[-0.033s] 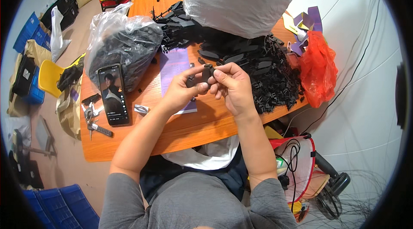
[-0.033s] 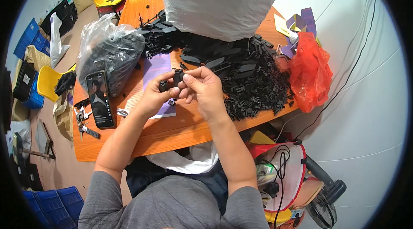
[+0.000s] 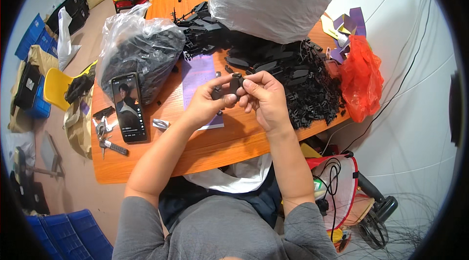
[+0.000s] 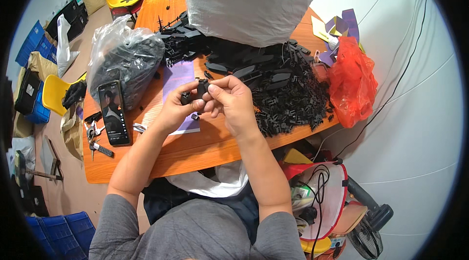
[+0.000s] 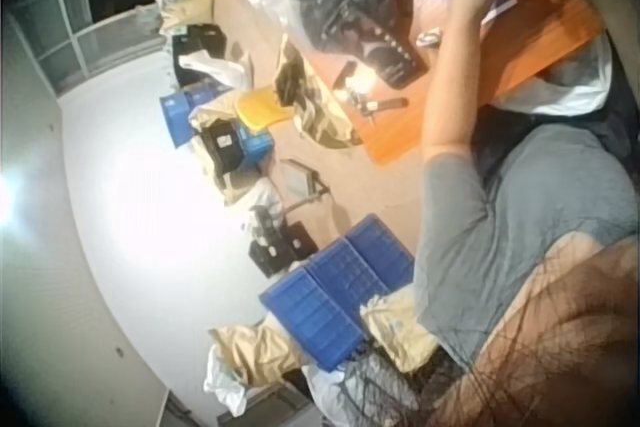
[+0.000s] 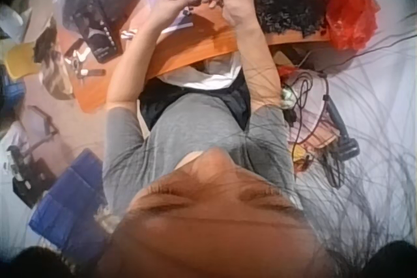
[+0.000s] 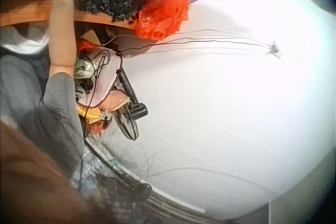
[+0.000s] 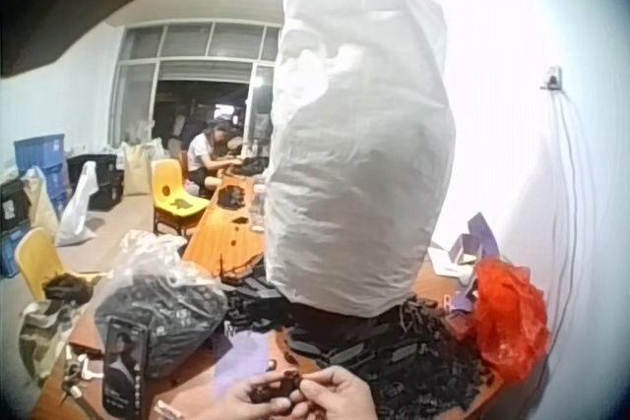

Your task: The person assembles small black plastic components by hand at a workstation.

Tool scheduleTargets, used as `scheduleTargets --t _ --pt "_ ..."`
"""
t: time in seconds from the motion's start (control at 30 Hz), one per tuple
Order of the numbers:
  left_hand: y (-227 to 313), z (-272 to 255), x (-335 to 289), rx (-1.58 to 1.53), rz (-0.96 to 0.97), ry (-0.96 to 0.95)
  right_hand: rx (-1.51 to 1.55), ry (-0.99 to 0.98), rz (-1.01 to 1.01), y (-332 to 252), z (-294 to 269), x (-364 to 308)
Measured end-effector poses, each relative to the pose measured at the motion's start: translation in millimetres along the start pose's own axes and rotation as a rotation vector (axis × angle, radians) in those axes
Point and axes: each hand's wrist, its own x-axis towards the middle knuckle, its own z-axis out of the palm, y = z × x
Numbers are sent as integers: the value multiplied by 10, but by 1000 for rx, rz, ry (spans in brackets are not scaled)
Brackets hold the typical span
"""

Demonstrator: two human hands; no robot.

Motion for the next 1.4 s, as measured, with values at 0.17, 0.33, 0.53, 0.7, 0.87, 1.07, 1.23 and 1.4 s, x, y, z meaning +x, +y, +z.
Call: scheduleTargets --t 0.17,0.33,0.53,0.7,0.87,1.07,1.23,1.4 --pt "144 82 -55 234 10 -117 -354 47 21 -154 41 -63" --pt "205 186 -110 298 -48 -192 -431 -17 22 -132 -63 -24" --pt "166 228 -145 302 -64 -224 -234 -122 -76 96 -152 -111" --pt "119 316 -147 296 -106 -256 -272 -18 -58 173 -233 -197" --pt "110 320 153 70 -196 -94 -280 142 -60 -1 -380 -154" --pt "-27 25 1104 1121 92 160 -452 358 -152 -50 -682 -164" --pt "-149 21 1263 1824 404 -44 -1212 283 -271 40 -726 -212" --pt "-12 36 1185 1875 423 -33 -1804 148 -370 148 -714 -164"
